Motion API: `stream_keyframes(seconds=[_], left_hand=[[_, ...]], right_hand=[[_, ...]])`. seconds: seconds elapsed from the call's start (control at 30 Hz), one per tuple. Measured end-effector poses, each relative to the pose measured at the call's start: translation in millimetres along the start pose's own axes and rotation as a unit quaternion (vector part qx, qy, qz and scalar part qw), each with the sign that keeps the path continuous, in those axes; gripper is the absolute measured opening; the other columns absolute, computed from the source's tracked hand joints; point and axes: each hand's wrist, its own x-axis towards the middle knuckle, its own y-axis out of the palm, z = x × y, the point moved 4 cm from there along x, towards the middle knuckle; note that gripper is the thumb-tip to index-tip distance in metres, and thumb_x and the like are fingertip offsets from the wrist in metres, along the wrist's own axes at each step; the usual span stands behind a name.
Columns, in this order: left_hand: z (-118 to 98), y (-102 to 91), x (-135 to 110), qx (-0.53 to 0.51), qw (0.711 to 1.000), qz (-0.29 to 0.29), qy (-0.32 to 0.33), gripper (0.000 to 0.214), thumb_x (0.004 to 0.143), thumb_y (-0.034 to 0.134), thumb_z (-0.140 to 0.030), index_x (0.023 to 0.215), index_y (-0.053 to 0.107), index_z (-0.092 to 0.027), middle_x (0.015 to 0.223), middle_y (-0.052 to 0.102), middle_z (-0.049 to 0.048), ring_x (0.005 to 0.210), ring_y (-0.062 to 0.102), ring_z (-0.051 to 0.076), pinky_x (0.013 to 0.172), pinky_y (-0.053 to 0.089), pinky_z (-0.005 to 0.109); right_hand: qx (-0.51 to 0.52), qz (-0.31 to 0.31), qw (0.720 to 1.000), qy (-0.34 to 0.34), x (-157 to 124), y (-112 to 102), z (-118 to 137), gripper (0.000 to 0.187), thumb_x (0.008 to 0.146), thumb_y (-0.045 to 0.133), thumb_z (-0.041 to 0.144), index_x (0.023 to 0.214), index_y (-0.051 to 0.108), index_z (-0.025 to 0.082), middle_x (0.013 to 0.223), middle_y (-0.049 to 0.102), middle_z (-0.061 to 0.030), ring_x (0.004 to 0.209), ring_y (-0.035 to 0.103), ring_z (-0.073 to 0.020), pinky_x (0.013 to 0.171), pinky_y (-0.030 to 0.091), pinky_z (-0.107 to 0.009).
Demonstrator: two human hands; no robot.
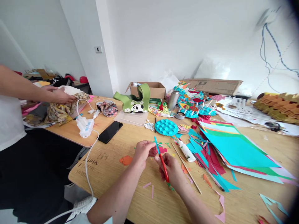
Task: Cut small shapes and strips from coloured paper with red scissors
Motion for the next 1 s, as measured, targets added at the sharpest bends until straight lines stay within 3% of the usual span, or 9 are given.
stream_keyframes(seconds=[0.6, 1.0], left_hand=[[-1.6, -2.5, 1.4, 0.016, 0.999, -0.017, 0.031, 0.016, 0.057, 0.068, -0.025, 0.059, 0.059, -0.012, 0.049, 0.059, 0.0011, 0.043, 0.052, 0.010, 0.044, 0.044, 0.022], [-1.8, -0.7, 0.4, 0.038, 0.999, -0.012, 0.024, 0.013, 0.057, 0.067, -0.023, 0.057, 0.059, -0.013, 0.048, 0.059, 0.0014, 0.044, 0.052, 0.010, 0.046, 0.043, 0.022]], right_hand=[[-0.033, -0.007, 0.999, -0.003, -2.6, 0.4, 4.6, 0.048, 0.064, 0.060, 0.065, 0.064, 0.036, 0.023, 0.042, 0.050, 0.0064, 0.029, 0.044, -0.0093, 0.030, 0.029, -0.020], [-0.002, 0.003, 1.000, 0.002, -2.5, 2.0, 3.3, 0.047, 0.066, 0.058, 0.064, 0.065, 0.034, 0.023, 0.041, 0.047, 0.0084, 0.028, 0.040, -0.0087, 0.029, 0.029, -0.020]])
